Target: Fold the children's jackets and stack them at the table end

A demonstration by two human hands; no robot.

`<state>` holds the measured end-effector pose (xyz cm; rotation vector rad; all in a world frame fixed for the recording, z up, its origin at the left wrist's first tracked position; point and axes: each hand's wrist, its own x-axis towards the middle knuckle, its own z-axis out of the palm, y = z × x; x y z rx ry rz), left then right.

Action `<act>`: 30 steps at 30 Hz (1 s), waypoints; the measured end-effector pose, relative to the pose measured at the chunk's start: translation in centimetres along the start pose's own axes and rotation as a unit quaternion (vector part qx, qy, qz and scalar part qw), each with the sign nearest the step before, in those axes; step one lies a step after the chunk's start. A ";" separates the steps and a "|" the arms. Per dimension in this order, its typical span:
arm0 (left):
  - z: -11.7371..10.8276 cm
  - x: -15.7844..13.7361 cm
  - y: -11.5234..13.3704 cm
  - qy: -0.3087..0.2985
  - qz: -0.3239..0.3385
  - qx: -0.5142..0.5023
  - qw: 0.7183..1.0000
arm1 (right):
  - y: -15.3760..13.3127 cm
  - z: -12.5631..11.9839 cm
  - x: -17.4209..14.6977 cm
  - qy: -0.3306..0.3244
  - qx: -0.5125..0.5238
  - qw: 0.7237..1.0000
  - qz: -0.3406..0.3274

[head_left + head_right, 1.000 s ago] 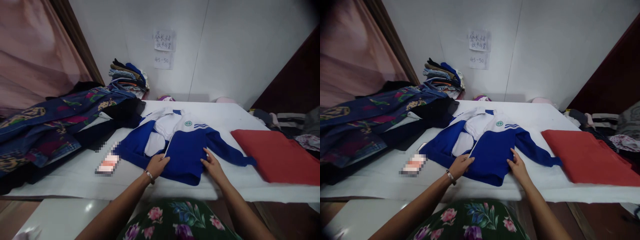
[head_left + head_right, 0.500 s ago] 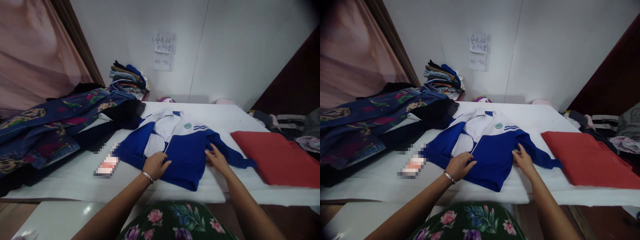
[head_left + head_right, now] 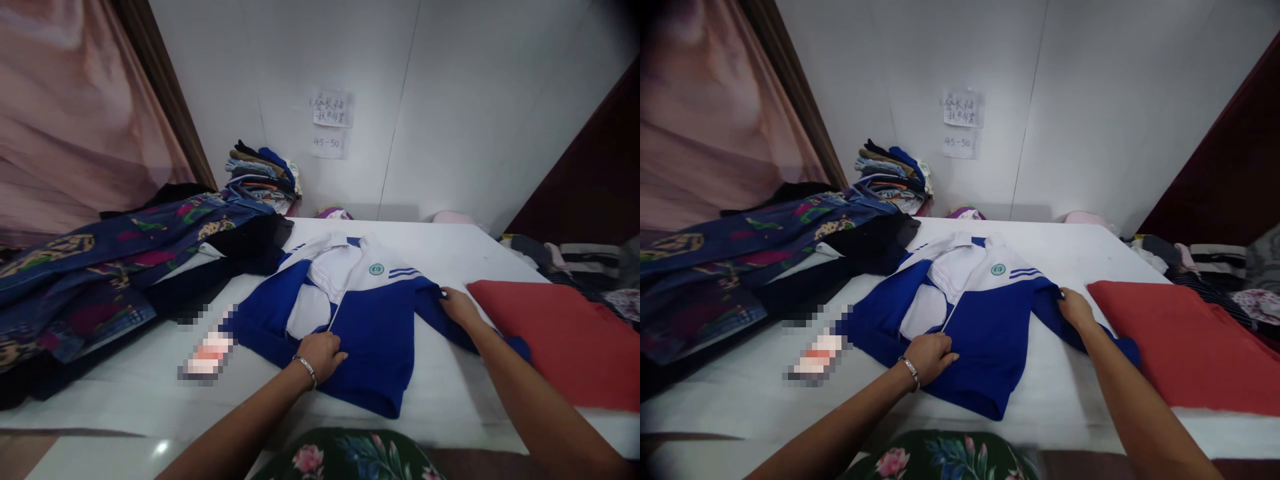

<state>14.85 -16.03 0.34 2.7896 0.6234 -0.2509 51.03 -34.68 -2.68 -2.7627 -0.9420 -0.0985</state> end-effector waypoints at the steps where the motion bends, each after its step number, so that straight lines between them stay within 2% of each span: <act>1: 0.0 0.0 0.0 -0.004 0.000 -0.001 1.000 | 0.3 -0.6 0.3 0.034 -0.002 0.999 -0.003; 5: 0.0 0.1 0.1 -0.021 0.010 0.000 1.000 | 2.2 -3.1 1.5 0.195 -0.036 0.980 -0.007; 6: 0.1 0.1 0.1 -0.022 0.013 0.000 1.000 | 2.8 -3.4 1.8 0.192 -0.046 0.980 -0.008; 8: 0.2 0.1 -0.2 -0.024 0.017 -0.011 1.000 | 3.9 -3.3 2.5 0.120 -0.042 0.992 0.003; 10: 0.1 0.5 -0.9 -0.034 0.022 -0.044 0.998 | 4.3 -2.7 3.3 0.064 0.003 0.998 0.020; 12: -0.7 1.3 -2.2 -0.029 0.014 -0.084 0.996 | 4.0 -2.1 4.3 0.070 0.061 0.995 0.023; 14: -2.3 2.8 -4.1 0.024 -0.014 -0.098 0.995 | 2.9 -1.6 5.6 0.077 0.088 0.993 0.010; 15: -3.3 3.7 -5.4 0.069 -0.034 -0.091 0.993 | 2.2 -1.4 6.3 0.059 0.086 0.995 0.005; 19: -7.5 8.1 -11.2 0.223 -0.135 -0.043 0.965 | -0.6 -0.6 9.1 -0.080 0.019 0.997 -0.007; 21: -8.8 10.0 -13.9 0.249 -0.180 -0.020 0.951 | -1.5 -0.3 10.0 -0.146 -0.028 0.989 -0.027; 22: -9.0 10.7 -15.1 0.239 -0.201 -0.014 0.950 | -1.8 -0.2 10.3 -0.160 -0.047 0.985 -0.036; 23: -9.1 11.3 -16.0 0.220 -0.219 -0.012 0.951 | -2.0 -0.1 10.5 -0.155 -0.065 0.985 -0.041; 26: -8.6 12.3 -17.3 0.150 -0.251 -0.008 0.956 | -2.4 0.1 10.6 -0.087 -0.124 0.988 -0.026; 28: -8.1 12.4 -17.2 0.138 -0.258 -0.003 0.956 | -3.1 0.1 10.4 -0.055 -0.154 0.986 -0.023; 30: -7.6 12.0 -16.9 0.143 -0.259 0.002 0.955 | -4.5 0.2 10.0 -0.023 -0.119 0.991 -0.049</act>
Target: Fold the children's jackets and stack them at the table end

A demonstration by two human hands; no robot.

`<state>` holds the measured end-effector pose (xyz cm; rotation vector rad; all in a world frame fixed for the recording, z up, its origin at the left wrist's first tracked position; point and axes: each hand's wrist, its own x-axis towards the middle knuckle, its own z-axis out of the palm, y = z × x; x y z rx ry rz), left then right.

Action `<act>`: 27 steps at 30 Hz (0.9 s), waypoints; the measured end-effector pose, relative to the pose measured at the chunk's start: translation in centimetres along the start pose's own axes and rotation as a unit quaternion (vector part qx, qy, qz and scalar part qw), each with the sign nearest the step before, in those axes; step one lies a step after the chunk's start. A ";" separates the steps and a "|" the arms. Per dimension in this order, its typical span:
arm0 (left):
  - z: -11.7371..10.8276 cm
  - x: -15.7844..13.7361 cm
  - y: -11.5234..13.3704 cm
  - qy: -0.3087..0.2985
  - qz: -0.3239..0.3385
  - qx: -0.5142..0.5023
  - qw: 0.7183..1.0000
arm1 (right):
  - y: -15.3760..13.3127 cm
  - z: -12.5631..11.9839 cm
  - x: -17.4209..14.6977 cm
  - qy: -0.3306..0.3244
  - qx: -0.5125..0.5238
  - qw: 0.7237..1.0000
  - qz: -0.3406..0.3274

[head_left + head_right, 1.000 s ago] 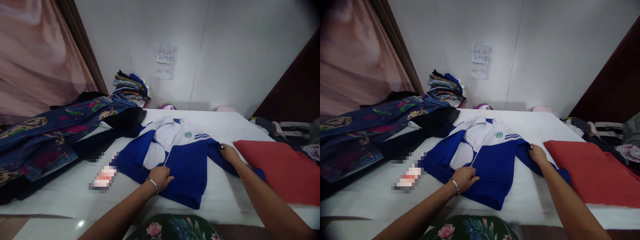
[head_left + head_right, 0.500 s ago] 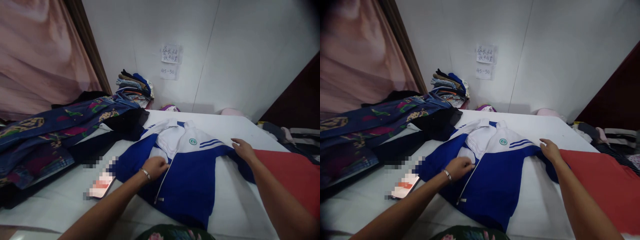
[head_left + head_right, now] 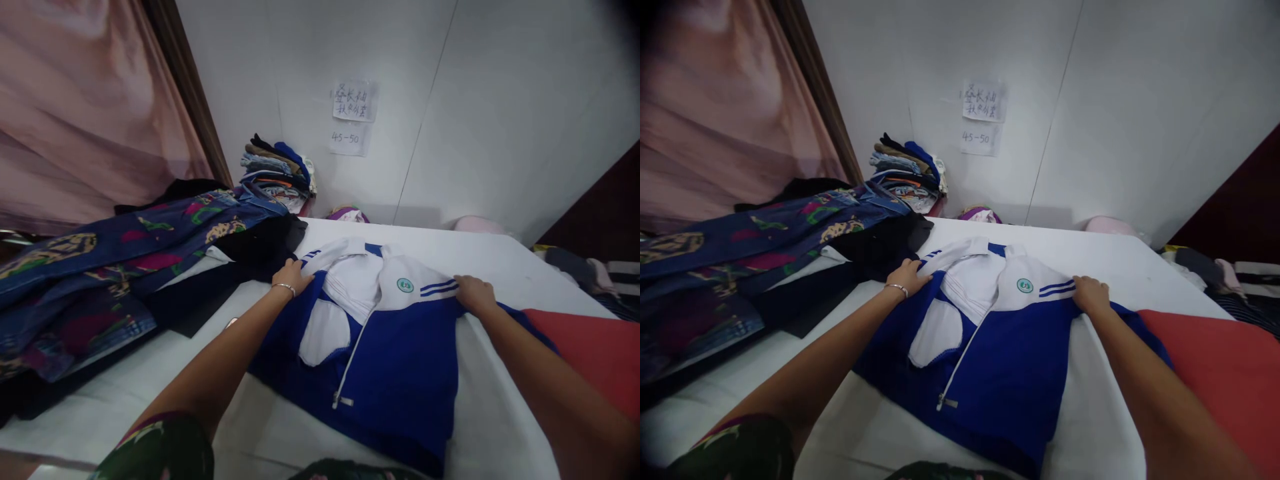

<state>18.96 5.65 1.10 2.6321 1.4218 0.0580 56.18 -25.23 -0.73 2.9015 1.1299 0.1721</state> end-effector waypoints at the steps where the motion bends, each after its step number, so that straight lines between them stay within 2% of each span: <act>1: 0.1 -0.4 -0.1 0.001 0.002 0.003 1.000 | -1.1 -0.2 -0.3 0.022 0.047 0.998 -0.018; 3: 0.0 -1.0 -0.6 -0.011 0.007 0.017 1.000 | -4.1 -0.5 -1.2 0.045 0.187 0.979 -0.069; 4: -0.1 -1.3 -0.9 -0.021 0.007 0.025 0.999 | -5.9 -0.6 -2.0 0.036 0.268 0.958 -0.095; 7: -1.0 -1.8 -1.7 -0.049 0.003 0.008 0.999 | -11.8 -0.9 -5.4 -0.023 0.463 0.867 -0.184; 8: -1.5 -1.9 -1.6 -0.056 0.006 -0.010 0.998 | -13.7 -1.1 -6.7 -0.057 0.513 0.833 -0.199; 10: -2.5 -2.2 -0.5 -0.069 0.029 -0.049 0.996 | -17.0 -1.4 -8.9 -0.124 0.612 0.760 -0.181; 11: -3.0 -2.5 0.6 -0.076 0.048 -0.063 0.994 | -18.3 -1.6 -9.8 -0.161 0.658 0.718 -0.158; 13: -3.5 -3.6 3.8 -0.102 0.106 -0.123 0.981 | -20.3 -2.1 -10.9 -0.235 0.746 0.615 -0.102; 14: -3.5 -4.2 5.7 -0.126 0.142 -0.167 0.968 | -21.0 -2.3 -11.2 -0.267 0.781 0.559 -0.075; 16: -3.1 -5.4 9.1 -0.245 0.229 -0.347 0.876 | -21.6 -2.4 -11.5 -0.300 0.835 0.462 -0.022; 17: -2.8 -5.8 10.3 -0.286 0.256 -0.386 0.839 | -21.5 -2.3 -11.5 -0.304 0.852 0.427 0.006; 18: -2.4 -6.0 11.0 -0.289 0.265 -0.394 0.832 | -21.2 -2.1 -11.6 -0.303 0.863 0.403 0.031; 19: -2.0 -5.9 11.2 -0.260 0.258 -0.370 0.854 | -20.8 -1.8 -11.8 -0.299 0.870 0.388 0.052; 21: -1.5 -4.8 10.1 -0.134 0.206 -0.282 0.927 | -19.7 -1.3 -12.5 -0.304 0.877 0.367 0.066; 22: -1.3 -4.1 8.9 -0.068 0.173 -0.239 0.953 | -19.1 -1.0 -13.0 -0.317 0.874 0.362 0.064; 24: -1.1 -2.3 6.0 0.004 0.121 -0.197 0.973 | -18.3 -0.5 -13.9 -0.346 0.862 0.365 0.066; 27: -0.4 -0.2 2.3 0.028 0.042 -0.120 0.992 | -18.2 -0.2 -15.0 -0.355 0.845 0.392 0.087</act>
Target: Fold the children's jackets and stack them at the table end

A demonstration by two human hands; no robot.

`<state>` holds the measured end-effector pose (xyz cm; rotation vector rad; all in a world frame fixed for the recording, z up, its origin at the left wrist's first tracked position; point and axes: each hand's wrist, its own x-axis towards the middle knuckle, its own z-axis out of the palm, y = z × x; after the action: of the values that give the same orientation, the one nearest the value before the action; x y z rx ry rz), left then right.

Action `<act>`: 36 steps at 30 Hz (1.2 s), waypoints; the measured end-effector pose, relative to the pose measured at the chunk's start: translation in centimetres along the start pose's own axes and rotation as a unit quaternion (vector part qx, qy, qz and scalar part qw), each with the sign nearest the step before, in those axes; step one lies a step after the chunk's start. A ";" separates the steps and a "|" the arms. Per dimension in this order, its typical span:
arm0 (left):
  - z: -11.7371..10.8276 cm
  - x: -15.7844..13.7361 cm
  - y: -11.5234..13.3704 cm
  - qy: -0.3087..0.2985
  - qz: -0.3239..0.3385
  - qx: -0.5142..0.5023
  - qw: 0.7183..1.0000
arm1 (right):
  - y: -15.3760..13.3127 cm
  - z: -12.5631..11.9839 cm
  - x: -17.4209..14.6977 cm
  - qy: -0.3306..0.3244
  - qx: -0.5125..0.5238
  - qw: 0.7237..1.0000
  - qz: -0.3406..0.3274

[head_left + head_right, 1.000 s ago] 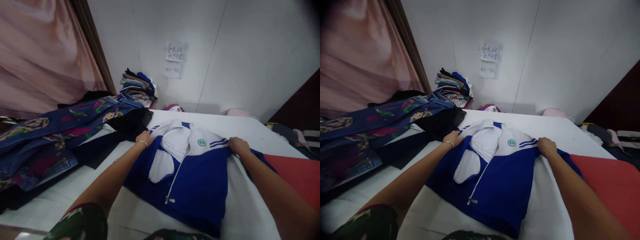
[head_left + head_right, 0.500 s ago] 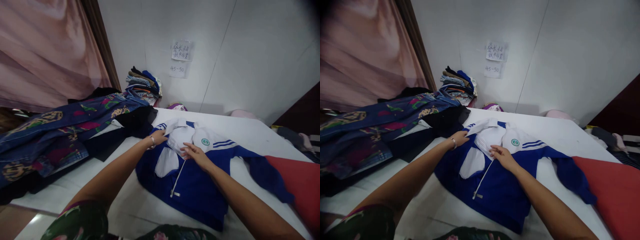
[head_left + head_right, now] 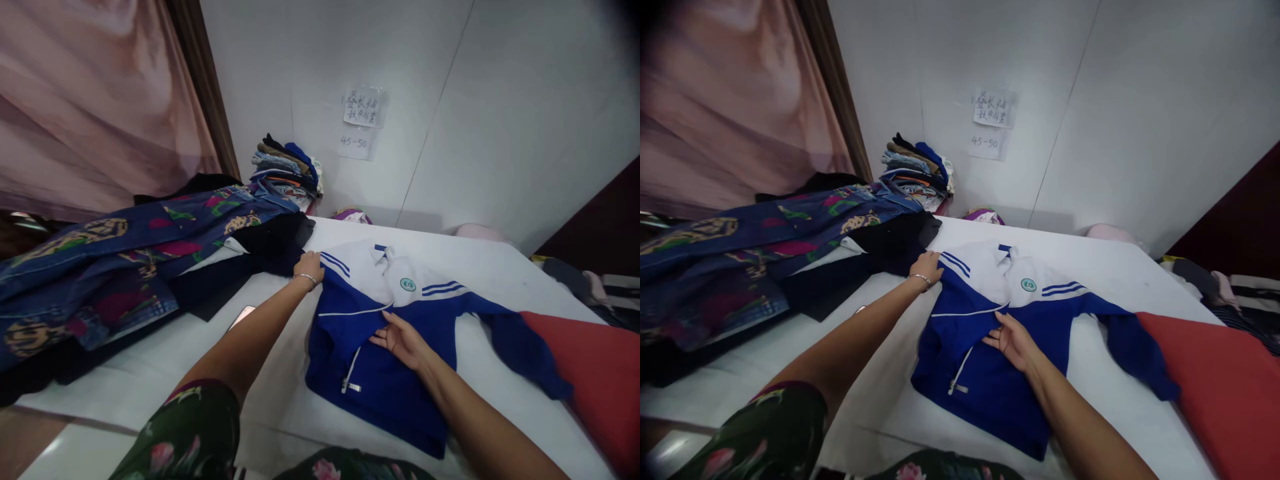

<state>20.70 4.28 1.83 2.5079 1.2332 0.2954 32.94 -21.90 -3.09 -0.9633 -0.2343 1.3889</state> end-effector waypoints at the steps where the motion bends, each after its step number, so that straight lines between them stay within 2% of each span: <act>1: 0.1 0.4 -0.9 -0.005 -0.024 0.024 0.999 | 0.2 0.1 0.0 0.007 -0.006 1.000 -0.003; 4: 0.7 1.5 -2.4 -0.033 -0.063 0.051 0.996 | 0.8 0.6 0.4 0.015 -0.023 0.999 -0.019; 7: 0.4 2.7 -2.2 -0.048 -0.062 0.064 0.995 | 1.0 0.6 0.7 0.029 -0.026 0.998 -0.047; 10: -1.7 4.4 -0.4 -0.030 -0.028 0.073 0.996 | 1.0 0.4 0.6 0.025 -0.017 0.997 -0.078; 14: -5.1 6.5 3.7 0.058 0.086 0.062 0.993 | 1.0 0.6 0.4 -0.004 -0.016 0.995 -0.097; 16: -5.8 7.2 5.3 0.072 0.115 0.060 0.989 | 1.0 0.8 0.4 -0.007 -0.005 0.995 -0.095; 18: -5.8 7.5 5.8 0.055 0.089 0.062 0.993 | 1.1 0.9 0.5 -0.003 0.020 0.997 -0.078; 20: -5.3 7.4 5.2 0.040 0.048 0.056 0.997 | 1.1 0.7 0.6 -0.005 0.042 0.998 -0.051; 24: -4.3 6.5 1.9 0.021 -0.019 -0.001 1.000 | 1.0 0.1 0.7 -0.020 0.050 0.998 -0.015; 27: -3.2 5.0 -0.8 -0.011 -0.097 -0.075 0.992 | 0.8 0.2 1.1 -0.011 0.050 0.999 -0.016; 29: -1.9 4.0 -2.0 -0.054 -0.159 -0.143 0.975 | 0.8 0.3 1.4 0.002 0.044 0.999 -0.022; 32: 0.7 3.0 -2.4 -0.105 -0.231 -0.269 0.929 | 0.9 0.4 1.8 0.027 0.033 0.998 -0.053; 36: 3.3 3.8 -1.3 -0.080 -0.262 -0.427 0.862 | 0.9 -0.6 1.5 0.031 0.046 0.988 -0.142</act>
<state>23.14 7.32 -1.57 1.3634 1.2765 0.3753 33.01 -20.94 -4.61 -0.8586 -0.2477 1.0973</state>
